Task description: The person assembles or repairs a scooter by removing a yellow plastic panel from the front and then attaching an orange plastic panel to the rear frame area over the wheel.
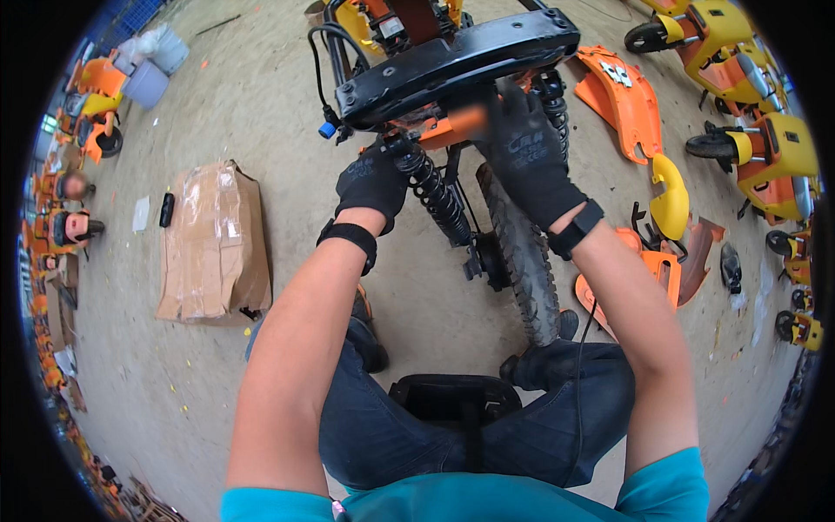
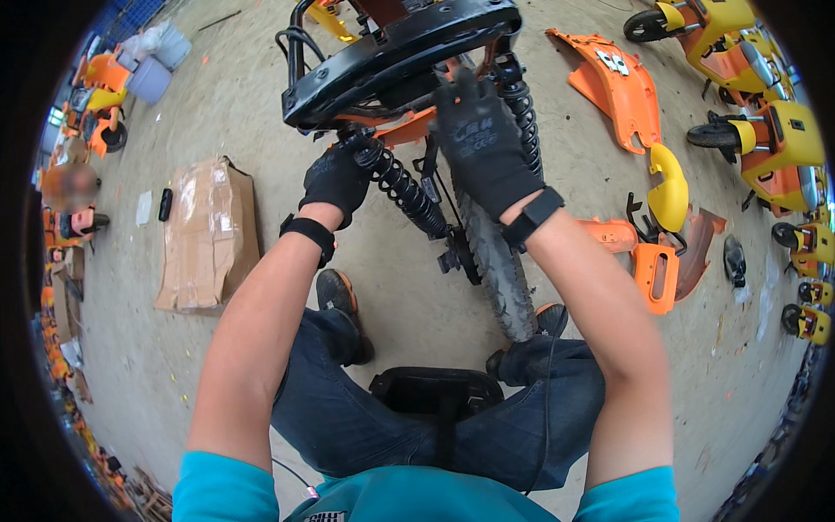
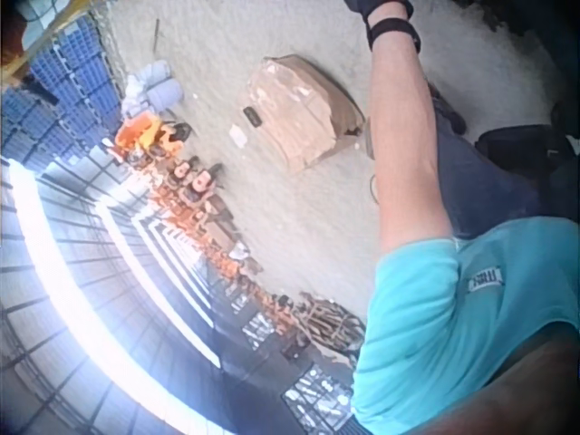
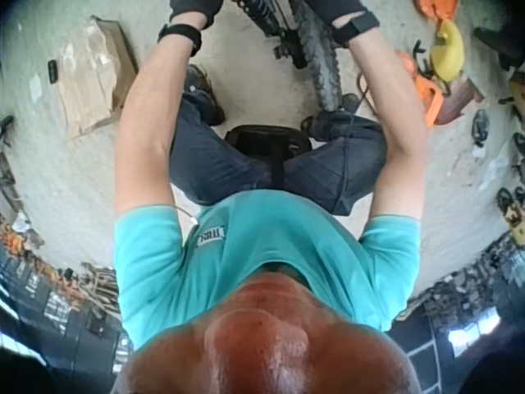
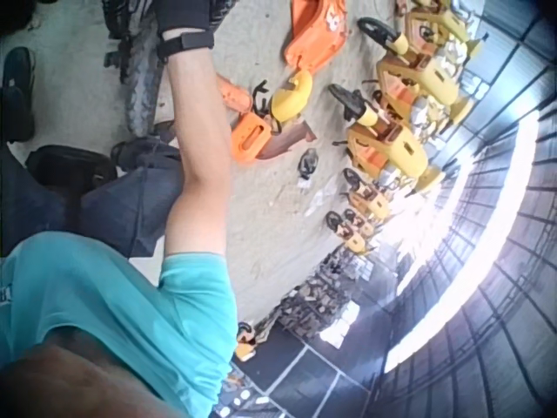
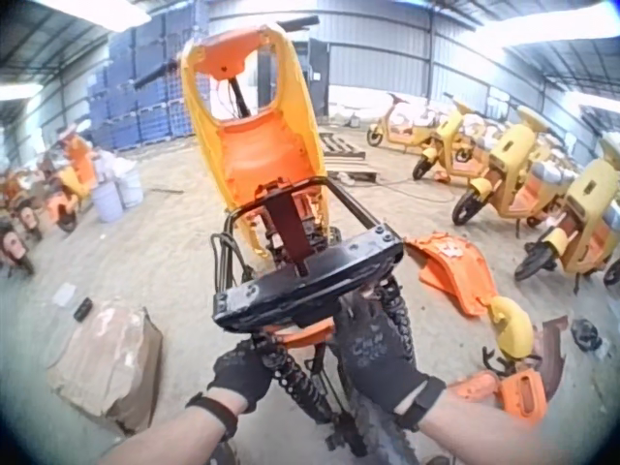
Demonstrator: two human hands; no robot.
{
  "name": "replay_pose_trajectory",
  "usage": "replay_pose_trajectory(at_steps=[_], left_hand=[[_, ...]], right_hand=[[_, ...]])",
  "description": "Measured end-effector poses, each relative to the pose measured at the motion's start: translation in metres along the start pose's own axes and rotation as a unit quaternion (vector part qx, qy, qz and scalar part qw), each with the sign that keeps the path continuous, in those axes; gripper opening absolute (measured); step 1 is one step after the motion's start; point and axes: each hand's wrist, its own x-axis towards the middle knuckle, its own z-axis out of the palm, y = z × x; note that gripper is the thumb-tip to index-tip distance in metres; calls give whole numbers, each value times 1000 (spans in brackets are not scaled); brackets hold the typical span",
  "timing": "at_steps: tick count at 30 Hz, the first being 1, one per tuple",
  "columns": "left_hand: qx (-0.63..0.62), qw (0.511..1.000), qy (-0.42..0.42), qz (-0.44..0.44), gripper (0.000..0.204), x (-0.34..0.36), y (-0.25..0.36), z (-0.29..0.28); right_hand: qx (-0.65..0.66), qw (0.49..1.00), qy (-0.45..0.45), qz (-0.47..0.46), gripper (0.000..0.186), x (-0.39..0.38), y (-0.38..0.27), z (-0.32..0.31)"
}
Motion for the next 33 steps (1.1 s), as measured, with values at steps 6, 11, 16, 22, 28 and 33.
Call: replay_pose_trajectory(at_steps=[6,11,16,22,28,33], left_hand=[[22,1000,-12,-4,34,2,-3,2],[16,1000,21,12,34,1,-8,9],[-28,999,18,-17,34,4,-1,11],[-27,999,23,6,37,6,-6,15],[-29,999,19,20,33,5,-13,13],[-31,999,21,7,30,13,-11,23]], right_hand=[[142,989,20,-20,33,-3,12,19],[194,980,-13,-33,17,10,14,29],[168,982,40,-79,8,6,17,38],[153,988,-12,-29,17,-2,4,-6],[278,944,-22,176,37,15,73,-94],[480,845,-128,198,64,2,100,-38]])
